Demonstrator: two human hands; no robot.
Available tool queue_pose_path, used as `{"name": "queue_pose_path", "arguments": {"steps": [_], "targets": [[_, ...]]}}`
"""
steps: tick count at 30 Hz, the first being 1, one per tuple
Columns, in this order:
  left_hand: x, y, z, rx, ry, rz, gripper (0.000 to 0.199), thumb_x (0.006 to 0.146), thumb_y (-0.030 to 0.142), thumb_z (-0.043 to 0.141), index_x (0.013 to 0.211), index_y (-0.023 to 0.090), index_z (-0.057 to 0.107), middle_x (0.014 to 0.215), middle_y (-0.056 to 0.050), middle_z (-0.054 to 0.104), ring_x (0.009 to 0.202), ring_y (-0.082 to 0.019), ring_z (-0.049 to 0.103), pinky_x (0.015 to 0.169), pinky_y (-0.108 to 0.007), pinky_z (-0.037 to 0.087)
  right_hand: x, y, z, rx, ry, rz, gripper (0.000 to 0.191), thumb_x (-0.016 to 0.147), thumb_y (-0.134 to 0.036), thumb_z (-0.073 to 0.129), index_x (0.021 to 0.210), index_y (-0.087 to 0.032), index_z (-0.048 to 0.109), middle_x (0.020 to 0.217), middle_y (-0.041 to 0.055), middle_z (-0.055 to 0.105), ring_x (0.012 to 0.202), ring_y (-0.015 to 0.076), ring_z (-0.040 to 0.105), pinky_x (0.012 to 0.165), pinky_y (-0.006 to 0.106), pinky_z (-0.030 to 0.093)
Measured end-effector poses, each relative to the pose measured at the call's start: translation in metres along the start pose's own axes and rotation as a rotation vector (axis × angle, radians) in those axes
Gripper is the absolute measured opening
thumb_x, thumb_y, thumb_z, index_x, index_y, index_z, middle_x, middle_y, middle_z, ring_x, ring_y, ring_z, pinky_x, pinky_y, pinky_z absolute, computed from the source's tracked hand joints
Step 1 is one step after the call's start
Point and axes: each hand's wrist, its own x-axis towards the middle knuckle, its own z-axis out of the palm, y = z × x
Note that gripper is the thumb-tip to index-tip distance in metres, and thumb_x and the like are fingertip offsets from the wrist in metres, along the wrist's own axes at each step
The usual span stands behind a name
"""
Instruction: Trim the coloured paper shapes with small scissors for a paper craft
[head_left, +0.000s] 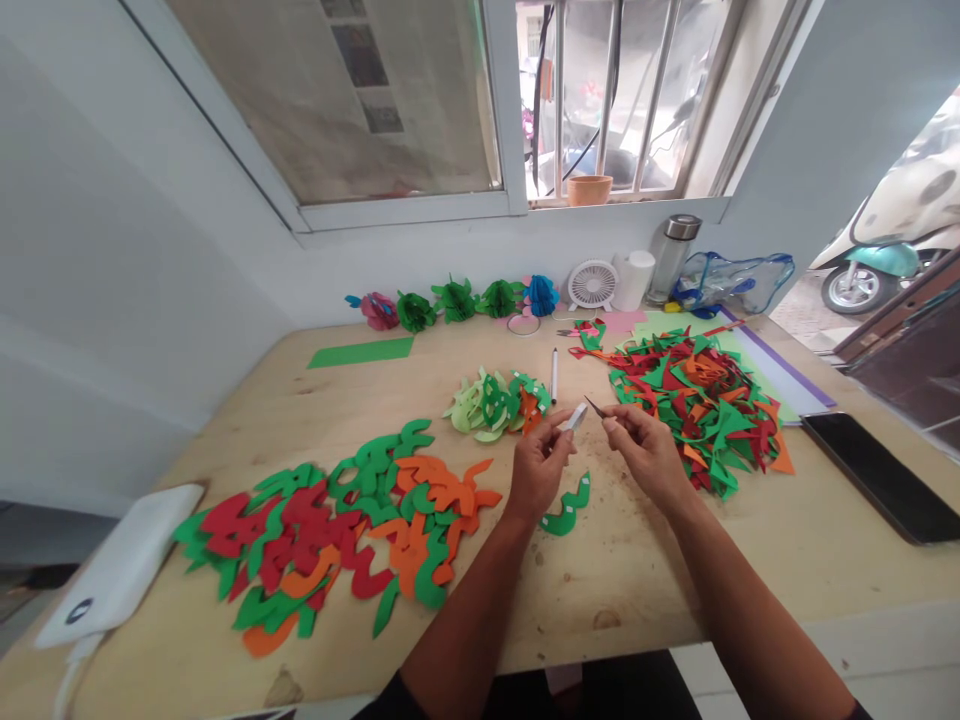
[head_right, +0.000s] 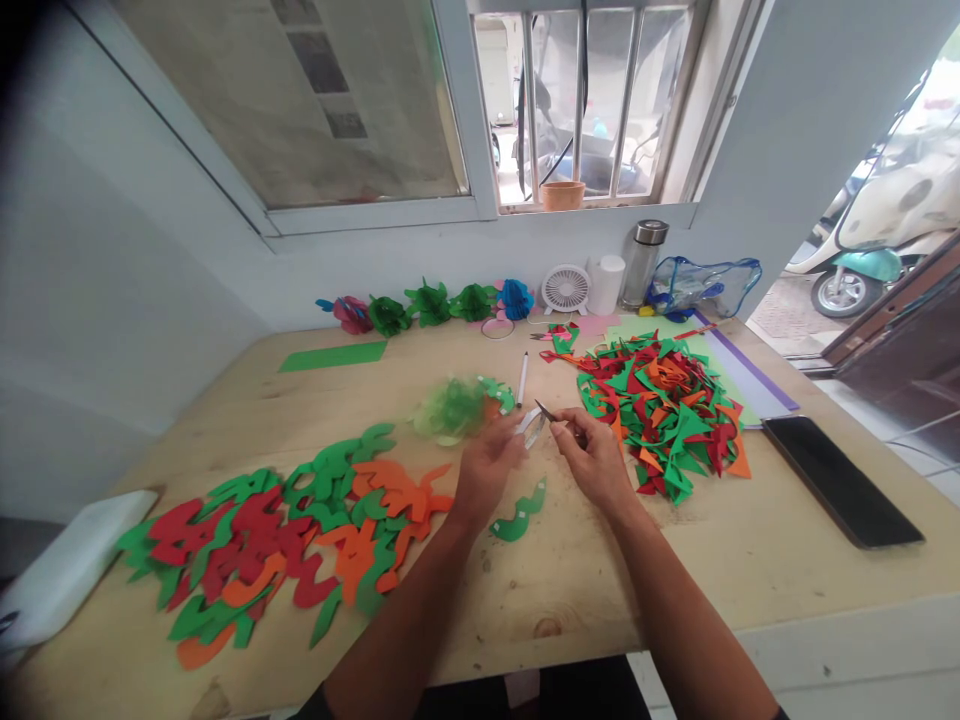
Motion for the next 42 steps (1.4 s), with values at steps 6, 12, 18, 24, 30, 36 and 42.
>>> {"name": "queue_pose_path", "arguments": {"steps": [6,12,18,24,30,36,42], "targets": [[0.0003,0.0021,0.0016,-0.096,0.049,-0.013,0.039,0.074,0.034,0.064,0.109,0.018,0.065,0.064,0.001,0.06,0.054,-0.007,0.051,0.052,-0.018,0.042,-0.0027,-0.0069,0.0017,-0.163,-0.012,-0.055,0.03,0.081,-0.039,0.052,0.098,-0.017,0.063,0.058,-0.0033,0.048,0.051,0.0099,0.041,0.048,0.022,0.031],[0.001,0.0015,0.0012,-0.085,0.041,0.021,0.036,0.076,0.032,0.062,0.109,0.019,0.065,0.064,0.001,0.06,0.055,-0.007,0.051,0.052,-0.018,0.042,-0.0037,-0.0079,0.0026,-0.199,-0.022,-0.115,0.029,0.082,-0.037,0.052,0.099,-0.016,0.063,0.06,-0.002,0.052,0.053,0.0106,0.045,0.05,0.022,0.035],[0.0023,-0.0022,0.0005,-0.087,0.026,0.035,0.034,0.076,0.032,0.062,0.107,0.018,0.065,0.064,0.001,0.06,0.054,-0.007,0.05,0.052,-0.018,0.042,-0.0033,-0.0061,0.0024,-0.216,-0.047,-0.159,0.029,0.082,-0.036,0.053,0.099,-0.017,0.064,0.065,-0.0002,0.057,0.057,0.0114,0.048,0.053,0.022,0.037],[0.0012,-0.0004,0.0023,-0.106,0.053,0.025,0.034,0.074,0.032,0.064,0.105,0.018,0.067,0.063,0.001,0.061,0.055,-0.008,0.052,0.052,-0.018,0.042,-0.0037,-0.0066,0.0022,-0.24,-0.045,-0.16,0.028,0.082,-0.036,0.053,0.097,-0.017,0.066,0.062,-0.0005,0.056,0.056,0.0115,0.048,0.053,0.022,0.038],[0.0015,-0.0007,0.0017,-0.092,0.036,0.029,0.034,0.076,0.031,0.062,0.107,0.018,0.066,0.063,0.001,0.06,0.054,-0.007,0.052,0.052,-0.017,0.043,-0.0035,-0.0067,0.0014,-0.251,-0.061,-0.169,0.025,0.083,-0.034,0.052,0.093,-0.017,0.067,0.062,-0.0008,0.056,0.056,0.0113,0.048,0.053,0.022,0.037],[0.0019,-0.0003,0.0016,-0.071,0.037,0.042,0.034,0.076,0.031,0.061,0.107,0.018,0.065,0.064,0.001,0.06,0.055,-0.007,0.052,0.052,-0.017,0.043,-0.0045,-0.0068,0.0028,-0.265,-0.03,-0.183,0.025,0.082,-0.034,0.052,0.095,-0.017,0.066,0.06,-0.0016,0.055,0.054,0.0108,0.047,0.052,0.021,0.036],[0.0009,-0.0034,-0.0002,0.095,0.022,0.089,0.032,0.08,0.028,0.056,0.11,0.019,0.064,0.069,0.0,0.062,0.058,-0.009,0.054,0.054,-0.019,0.043,-0.0055,-0.0085,0.0033,-0.298,0.04,-0.176,0.026,0.084,-0.035,0.05,0.096,-0.017,0.065,0.061,-0.0019,0.056,0.051,0.0102,0.047,0.051,0.021,0.036]]}}
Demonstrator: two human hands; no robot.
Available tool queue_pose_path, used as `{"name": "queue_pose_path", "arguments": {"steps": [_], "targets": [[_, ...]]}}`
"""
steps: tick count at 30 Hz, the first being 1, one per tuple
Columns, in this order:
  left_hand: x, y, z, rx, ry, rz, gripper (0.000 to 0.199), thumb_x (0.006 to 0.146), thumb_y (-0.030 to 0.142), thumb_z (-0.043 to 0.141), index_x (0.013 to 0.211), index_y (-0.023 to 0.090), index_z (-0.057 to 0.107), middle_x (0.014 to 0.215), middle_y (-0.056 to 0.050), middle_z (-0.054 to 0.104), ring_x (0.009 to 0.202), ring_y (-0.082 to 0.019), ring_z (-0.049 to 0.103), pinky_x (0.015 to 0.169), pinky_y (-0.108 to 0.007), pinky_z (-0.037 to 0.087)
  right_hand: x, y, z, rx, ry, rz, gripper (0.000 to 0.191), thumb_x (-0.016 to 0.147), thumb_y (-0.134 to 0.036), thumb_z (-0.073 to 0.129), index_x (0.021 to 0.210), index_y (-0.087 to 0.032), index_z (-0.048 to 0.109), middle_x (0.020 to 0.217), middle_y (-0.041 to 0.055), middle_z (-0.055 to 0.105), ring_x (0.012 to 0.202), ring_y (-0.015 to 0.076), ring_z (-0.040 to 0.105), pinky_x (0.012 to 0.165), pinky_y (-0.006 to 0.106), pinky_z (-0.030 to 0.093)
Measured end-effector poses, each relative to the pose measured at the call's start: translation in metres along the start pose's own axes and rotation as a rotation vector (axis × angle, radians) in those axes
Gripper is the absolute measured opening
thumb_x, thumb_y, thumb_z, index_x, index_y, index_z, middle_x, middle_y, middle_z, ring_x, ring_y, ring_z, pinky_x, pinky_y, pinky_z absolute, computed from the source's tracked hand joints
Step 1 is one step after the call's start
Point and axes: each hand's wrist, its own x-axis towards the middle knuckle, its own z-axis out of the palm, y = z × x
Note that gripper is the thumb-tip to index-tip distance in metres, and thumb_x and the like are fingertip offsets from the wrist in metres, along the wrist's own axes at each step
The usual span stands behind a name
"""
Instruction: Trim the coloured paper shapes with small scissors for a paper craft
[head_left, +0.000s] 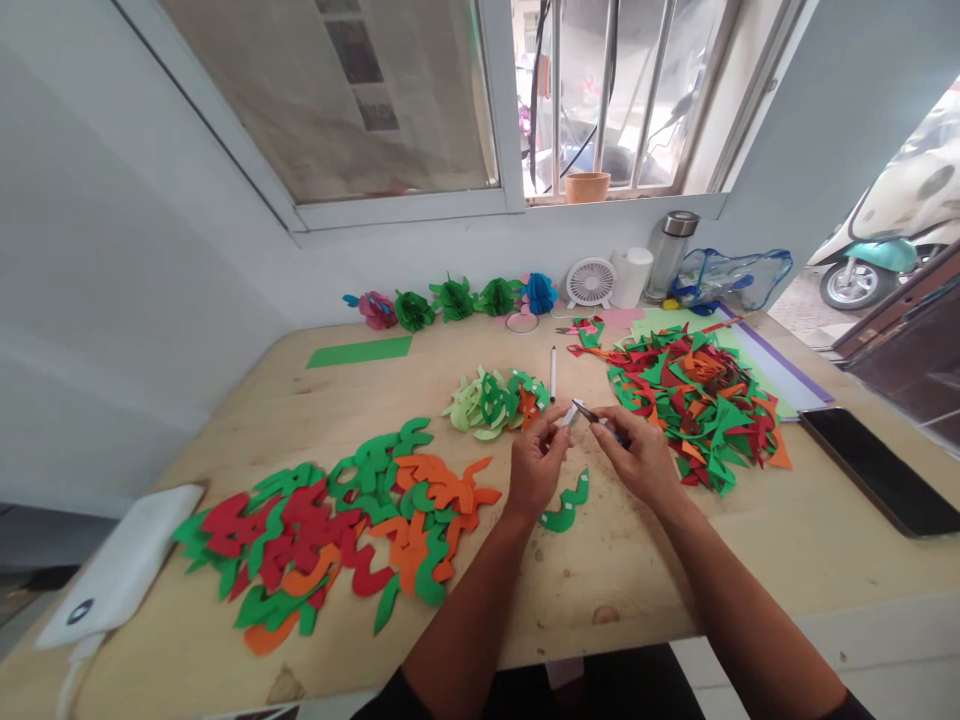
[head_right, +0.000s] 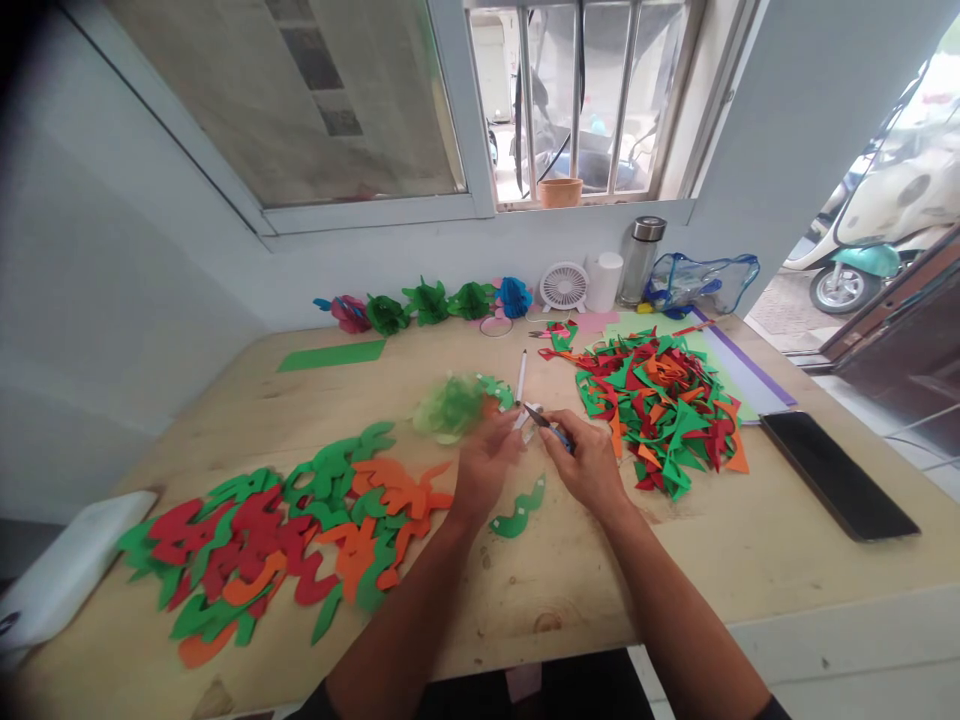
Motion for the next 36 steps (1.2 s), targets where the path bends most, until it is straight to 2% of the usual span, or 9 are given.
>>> {"name": "queue_pose_path", "arguments": {"steps": [3,7,12,16,20,23,26,30,36], "targets": [[-0.001,-0.002,0.0,0.169,-0.014,0.096,0.031,0.082,0.026,0.053,0.111,0.019,0.063,0.083,-0.004,0.067,0.065,-0.012,0.058,0.061,-0.023,0.046,0.0,0.0,0.0,-0.037,0.046,-0.02,0.028,0.083,-0.036,0.053,0.1,-0.017,0.063,0.069,0.0003,0.062,0.057,0.0115,0.053,0.057,0.022,0.04],[-0.002,-0.003,0.003,0.33,-0.091,0.244,0.033,0.085,0.023,0.048,0.115,0.021,0.062,0.105,-0.008,0.067,0.087,-0.019,0.062,0.079,-0.032,0.048,0.0,0.003,0.001,-0.094,0.085,-0.077,0.03,0.083,-0.038,0.052,0.104,-0.018,0.062,0.074,0.0027,0.065,0.062,0.0139,0.059,0.062,0.024,0.043],[0.0,-0.005,0.008,0.277,-0.198,0.327,0.031,0.084,0.02,0.048,0.111,0.023,0.064,0.114,-0.01,0.064,0.107,-0.024,0.057,0.094,-0.039,0.042,-0.001,0.005,0.002,-0.163,0.133,-0.139,0.031,0.085,-0.038,0.05,0.105,-0.017,0.061,0.078,0.0057,0.066,0.064,0.0149,0.06,0.064,0.025,0.044],[0.002,-0.007,0.005,0.146,-0.012,0.147,0.026,0.082,0.024,0.052,0.104,0.02,0.065,0.105,-0.01,0.067,0.098,-0.022,0.061,0.084,-0.036,0.047,-0.002,0.006,0.001,-0.198,0.113,-0.155,0.031,0.086,-0.037,0.049,0.106,-0.018,0.061,0.076,0.0048,0.065,0.064,0.0147,0.059,0.062,0.024,0.043],[0.006,-0.004,-0.002,-0.166,0.104,-0.098,0.03,0.076,0.033,0.061,0.1,0.016,0.065,0.086,-0.007,0.069,0.078,-0.017,0.065,0.064,-0.026,0.049,-0.003,0.005,0.001,-0.236,0.034,-0.184,0.029,0.085,-0.036,0.051,0.107,-0.019,0.061,0.077,0.0041,0.066,0.066,0.0146,0.06,0.061,0.024,0.041],[0.009,0.001,-0.005,-0.362,0.09,-0.195,0.034,0.07,0.036,0.066,0.097,0.015,0.065,0.078,-0.006,0.068,0.07,-0.015,0.064,0.057,-0.022,0.047,-0.003,0.004,0.001,-0.245,-0.022,-0.214,0.029,0.085,-0.036,0.051,0.106,-0.019,0.062,0.076,0.0032,0.066,0.065,0.0139,0.059,0.06,0.023,0.04],[0.01,0.004,-0.006,-0.452,0.028,-0.275,0.034,0.066,0.037,0.069,0.091,0.014,0.065,0.076,-0.005,0.068,0.065,-0.014,0.064,0.054,-0.021,0.046,-0.003,0.003,0.001,-0.25,-0.064,-0.244,0.029,0.086,-0.037,0.05,0.106,-0.02,0.062,0.082,0.0041,0.067,0.065,0.0133,0.06,0.059,0.023,0.04],[0.01,0.002,-0.007,-0.477,0.011,-0.323,0.03,0.063,0.036,0.071,0.081,0.013,0.065,0.069,-0.003,0.066,0.058,-0.011,0.06,0.052,-0.021,0.045,-0.003,0.004,0.003,-0.27,-0.12,-0.278,0.029,0.086,-0.038,0.05,0.105,-0.02,0.062,0.082,0.0051,0.067,0.065,0.0134,0.059,0.06,0.023,0.039],[0.01,0.0,-0.008,-0.414,0.03,-0.293,0.021,0.062,0.031,0.07,0.072,0.014,0.062,0.068,0.0,0.062,0.06,-0.01,0.059,0.053,-0.021,0.045,-0.003,0.005,0.003,-0.259,-0.177,-0.277,0.027,0.085,-0.036,0.051,0.105,-0.02,0.06,0.079,0.0035,0.066,0.063,0.0126,0.058,0.061,0.023,0.039]]}}
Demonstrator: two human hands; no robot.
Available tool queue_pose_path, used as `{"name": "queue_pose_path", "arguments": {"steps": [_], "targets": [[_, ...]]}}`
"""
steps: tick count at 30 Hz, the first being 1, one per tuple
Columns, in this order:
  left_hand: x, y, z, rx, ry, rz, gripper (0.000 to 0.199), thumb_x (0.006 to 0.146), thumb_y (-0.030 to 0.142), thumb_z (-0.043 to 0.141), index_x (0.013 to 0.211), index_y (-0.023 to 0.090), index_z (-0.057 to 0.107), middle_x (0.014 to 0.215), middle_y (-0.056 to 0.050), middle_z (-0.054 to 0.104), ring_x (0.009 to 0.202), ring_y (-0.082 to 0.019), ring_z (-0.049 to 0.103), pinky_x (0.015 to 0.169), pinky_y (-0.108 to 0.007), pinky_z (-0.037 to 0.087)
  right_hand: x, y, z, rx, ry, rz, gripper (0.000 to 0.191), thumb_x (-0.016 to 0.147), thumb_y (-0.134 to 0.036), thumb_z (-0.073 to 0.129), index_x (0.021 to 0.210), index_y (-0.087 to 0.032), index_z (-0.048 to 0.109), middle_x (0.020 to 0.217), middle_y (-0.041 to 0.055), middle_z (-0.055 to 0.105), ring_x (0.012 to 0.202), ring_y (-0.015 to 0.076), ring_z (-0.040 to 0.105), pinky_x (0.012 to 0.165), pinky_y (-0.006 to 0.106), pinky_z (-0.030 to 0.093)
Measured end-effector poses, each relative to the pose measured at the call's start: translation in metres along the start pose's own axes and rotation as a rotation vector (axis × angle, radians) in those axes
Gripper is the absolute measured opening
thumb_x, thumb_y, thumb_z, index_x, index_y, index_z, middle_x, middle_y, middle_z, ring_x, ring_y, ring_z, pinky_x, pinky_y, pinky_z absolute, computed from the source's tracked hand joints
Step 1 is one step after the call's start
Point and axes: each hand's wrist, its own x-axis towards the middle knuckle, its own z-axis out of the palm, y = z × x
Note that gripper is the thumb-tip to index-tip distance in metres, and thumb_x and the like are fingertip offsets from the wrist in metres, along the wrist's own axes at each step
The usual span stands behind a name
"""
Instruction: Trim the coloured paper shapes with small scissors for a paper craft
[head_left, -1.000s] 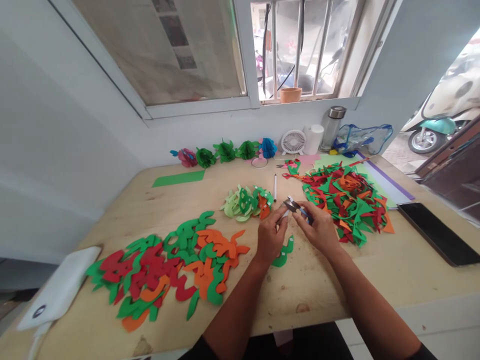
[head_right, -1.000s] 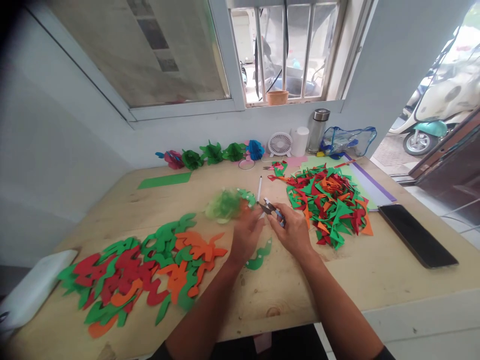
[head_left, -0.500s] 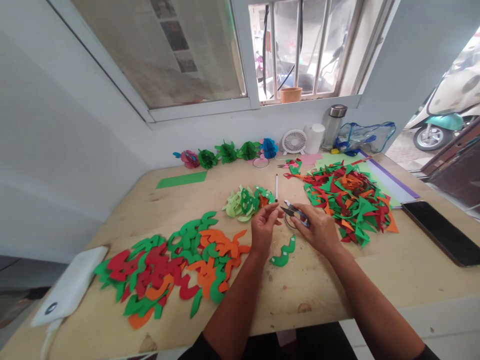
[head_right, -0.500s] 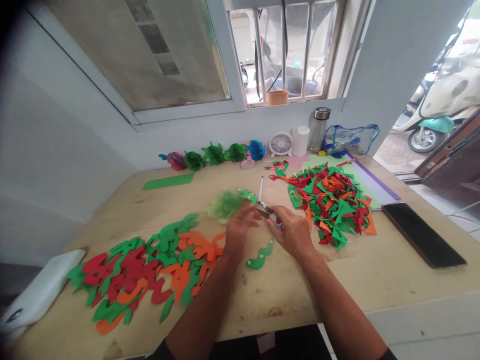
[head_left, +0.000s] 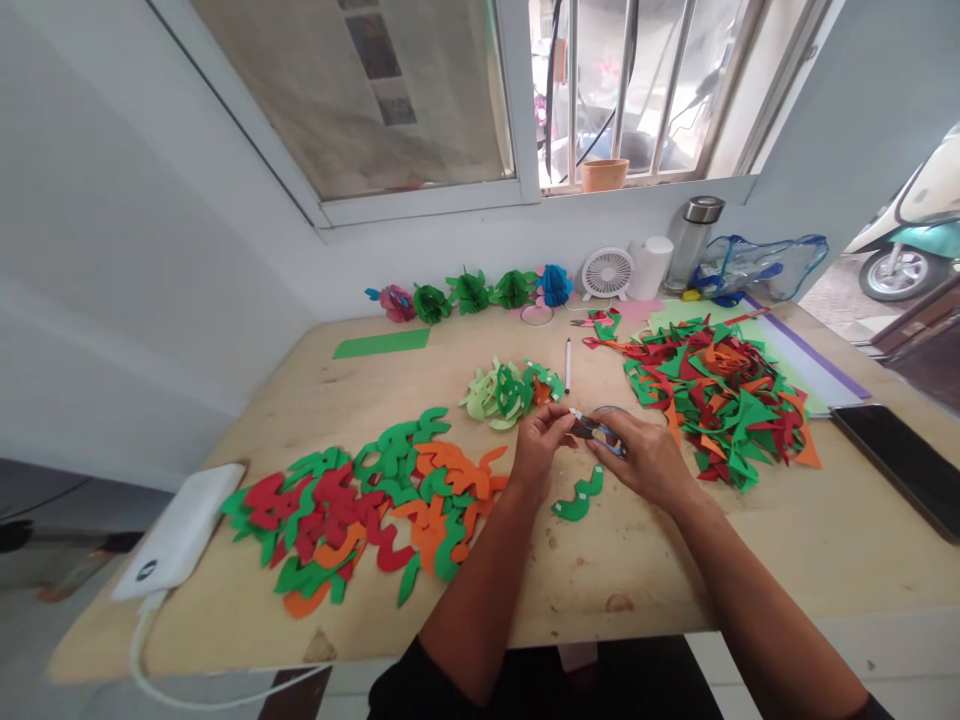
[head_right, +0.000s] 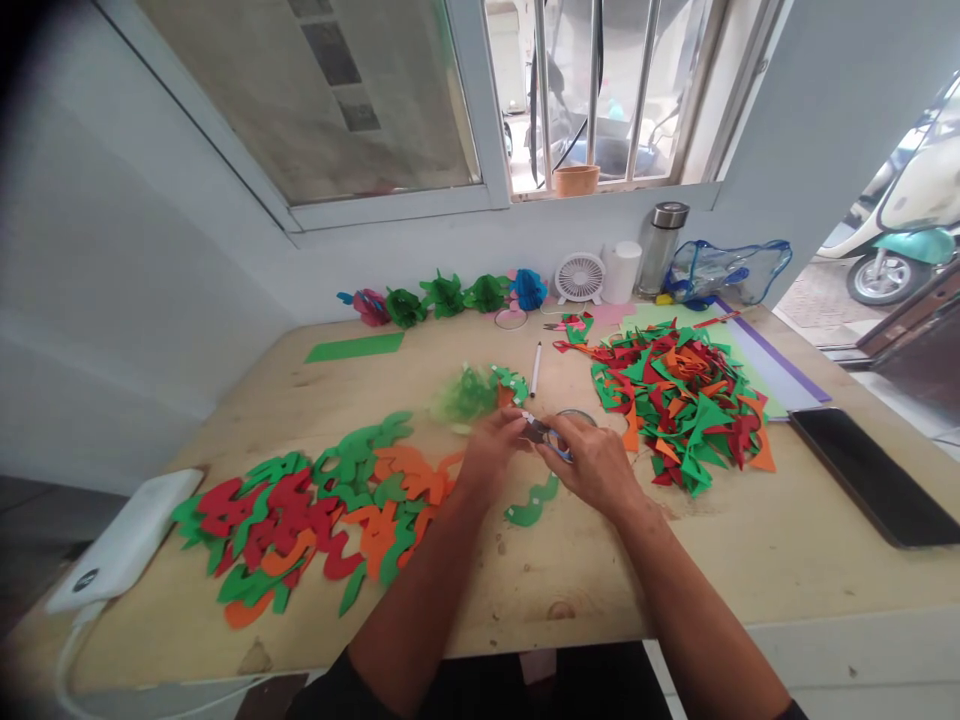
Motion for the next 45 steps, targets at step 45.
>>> {"name": "queue_pose_path", "arguments": {"steps": [45], "targets": [[-0.002,-0.007,0.007,0.045,0.076,0.115,0.024,0.07,0.037,0.064,0.073,0.015,0.056,0.065,-0.002,0.065,0.053,-0.009,0.059,0.052,-0.021,0.043,0.0,0.02,0.01,-0.268,0.079,0.25,0.02,0.085,-0.031,0.05,0.089,-0.019,0.065,0.085,0.0088,0.067,0.086,0.0224,0.056,0.071,0.031,0.038]]}}
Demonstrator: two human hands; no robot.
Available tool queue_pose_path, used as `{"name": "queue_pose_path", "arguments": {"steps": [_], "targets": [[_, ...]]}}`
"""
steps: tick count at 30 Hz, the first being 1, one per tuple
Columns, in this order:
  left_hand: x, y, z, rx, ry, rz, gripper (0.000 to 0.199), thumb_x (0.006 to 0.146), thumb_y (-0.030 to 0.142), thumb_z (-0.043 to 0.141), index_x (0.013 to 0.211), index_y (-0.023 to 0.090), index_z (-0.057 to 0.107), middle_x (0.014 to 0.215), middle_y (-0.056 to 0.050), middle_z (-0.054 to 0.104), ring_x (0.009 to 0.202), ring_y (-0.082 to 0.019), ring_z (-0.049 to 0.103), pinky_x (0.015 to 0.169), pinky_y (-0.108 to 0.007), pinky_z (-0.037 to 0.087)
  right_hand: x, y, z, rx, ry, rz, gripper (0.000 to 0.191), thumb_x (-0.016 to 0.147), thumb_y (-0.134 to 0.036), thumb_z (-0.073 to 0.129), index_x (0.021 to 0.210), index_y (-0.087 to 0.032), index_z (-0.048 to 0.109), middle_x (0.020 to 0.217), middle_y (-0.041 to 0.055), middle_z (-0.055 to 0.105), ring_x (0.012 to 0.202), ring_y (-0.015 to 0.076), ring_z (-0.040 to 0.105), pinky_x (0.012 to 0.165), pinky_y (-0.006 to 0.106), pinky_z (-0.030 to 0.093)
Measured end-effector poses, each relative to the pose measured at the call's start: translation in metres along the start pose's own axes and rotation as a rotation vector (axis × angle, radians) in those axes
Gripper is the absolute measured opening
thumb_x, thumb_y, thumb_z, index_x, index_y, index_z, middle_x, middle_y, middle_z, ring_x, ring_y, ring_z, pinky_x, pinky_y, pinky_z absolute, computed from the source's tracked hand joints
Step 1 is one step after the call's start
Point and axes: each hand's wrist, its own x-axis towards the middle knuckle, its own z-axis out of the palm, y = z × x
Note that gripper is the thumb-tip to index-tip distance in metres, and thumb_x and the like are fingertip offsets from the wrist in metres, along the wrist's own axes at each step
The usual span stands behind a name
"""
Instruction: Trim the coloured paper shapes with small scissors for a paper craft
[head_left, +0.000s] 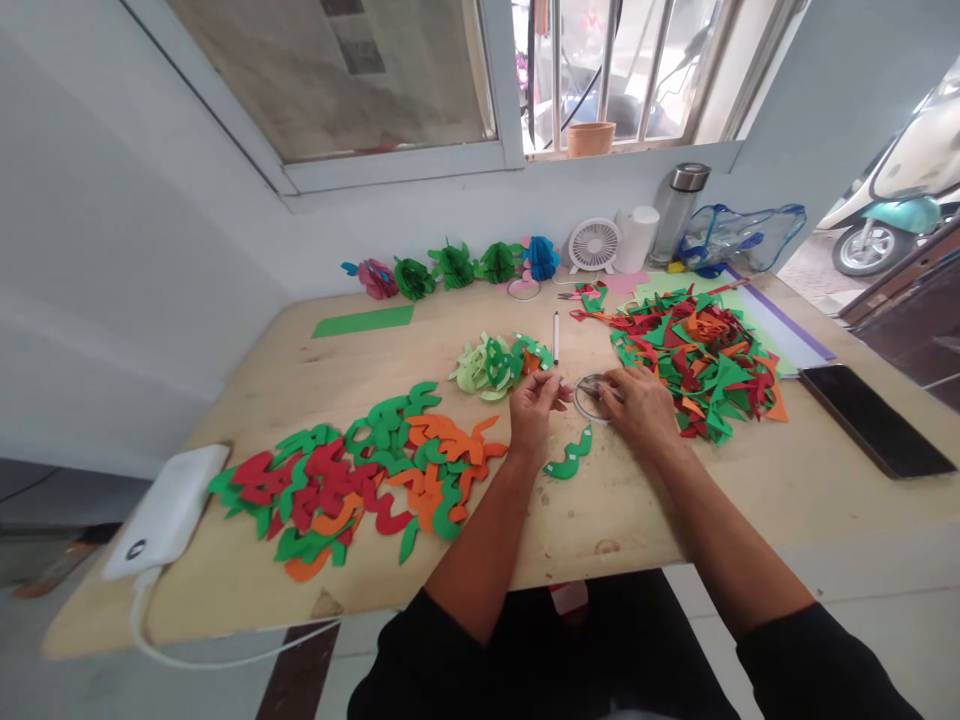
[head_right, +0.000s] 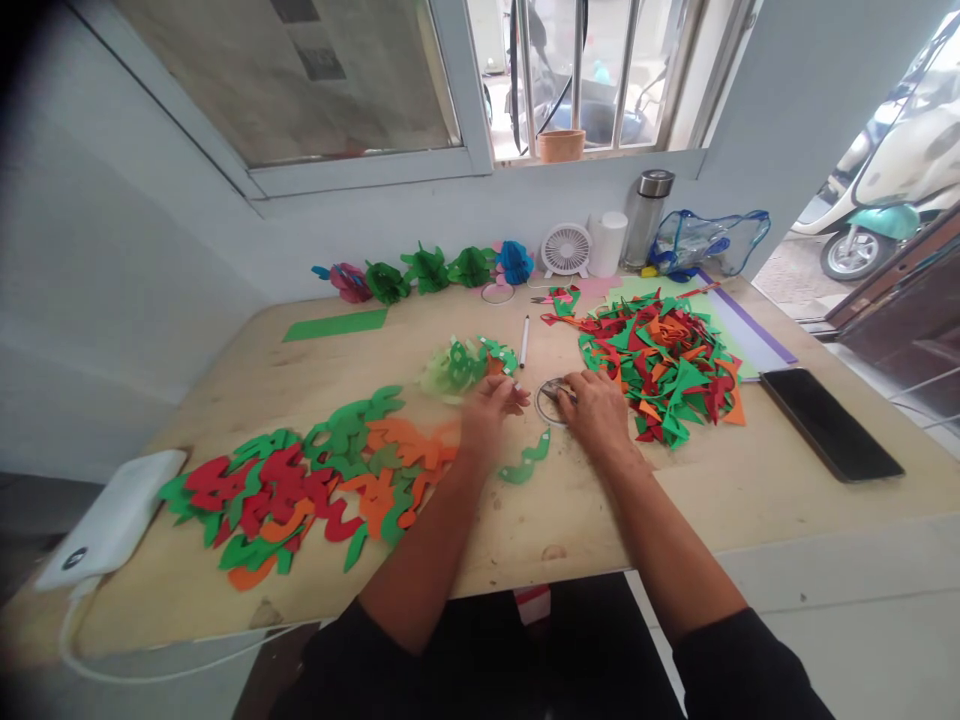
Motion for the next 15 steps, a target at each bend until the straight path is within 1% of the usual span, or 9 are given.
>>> {"name": "queue_pose_path", "arguments": {"steps": [2,6,9,11,13,15], "targets": [[0.001,0.001,-0.002,-0.017,0.018,-0.009,0.023,0.069,0.035,0.064,0.074,0.015,0.056,0.065,-0.002,0.065,0.052,-0.009,0.059,0.052,-0.021,0.043,0.001,0.0,0.001,0.091,-0.009,-0.07,0.018,0.085,-0.028,0.05,0.086,-0.019,0.065,0.085,0.0076,0.067,0.083,0.0203,0.056,0.072,0.029,0.038],[0.003,0.001,-0.004,-0.037,0.053,-0.005,0.018,0.068,0.029,0.063,0.076,0.015,0.055,0.065,-0.001,0.065,0.051,-0.009,0.059,0.051,-0.021,0.043,0.003,-0.001,0.001,0.227,-0.17,-0.327,0.014,0.082,-0.019,0.049,0.081,-0.018,0.063,0.083,0.0067,0.066,0.078,0.0183,0.053,0.072,0.028,0.038],[0.003,0.001,-0.005,-0.045,0.064,-0.005,0.016,0.066,0.026,0.062,0.077,0.015,0.055,0.065,0.0,0.065,0.051,-0.009,0.059,0.052,-0.021,0.042,0.005,0.0,-0.001,0.242,-0.246,-0.449,0.015,0.077,-0.011,0.05,0.082,-0.017,0.063,0.086,0.0071,0.065,0.081,0.0188,0.051,0.077,0.03,0.037],[0.003,0.001,-0.005,-0.052,0.057,-0.01,0.016,0.066,0.025,0.061,0.077,0.016,0.055,0.063,0.0,0.064,0.051,-0.009,0.059,0.052,-0.021,0.042,0.005,-0.001,-0.004,0.205,-0.288,-0.468,0.018,0.073,-0.008,0.051,0.083,-0.017,0.063,0.086,0.0069,0.063,0.083,0.0192,0.051,0.079,0.031,0.036],[0.003,0.001,-0.004,-0.057,0.051,-0.012,0.016,0.065,0.024,0.061,0.077,0.016,0.055,0.061,0.001,0.063,0.051,-0.009,0.058,0.052,-0.021,0.042,0.004,-0.004,-0.008,0.13,-0.336,-0.445,0.022,0.07,-0.006,0.051,0.084,-0.017,0.064,0.085,0.0067,0.062,0.085,0.0204,0.05,0.079,0.032,0.035],[0.003,0.002,-0.004,-0.059,0.053,-0.007,0.016,0.065,0.024,0.061,0.077,0.016,0.054,0.06,0.002,0.063,0.05,-0.009,0.058,0.052,-0.021,0.042,0.002,-0.008,-0.012,0.055,-0.387,-0.417,0.024,0.071,-0.007,0.052,0.087,-0.018,0.065,0.089,0.0075,0.061,0.091,0.0227,0.049,0.079,0.034,0.034]]}}
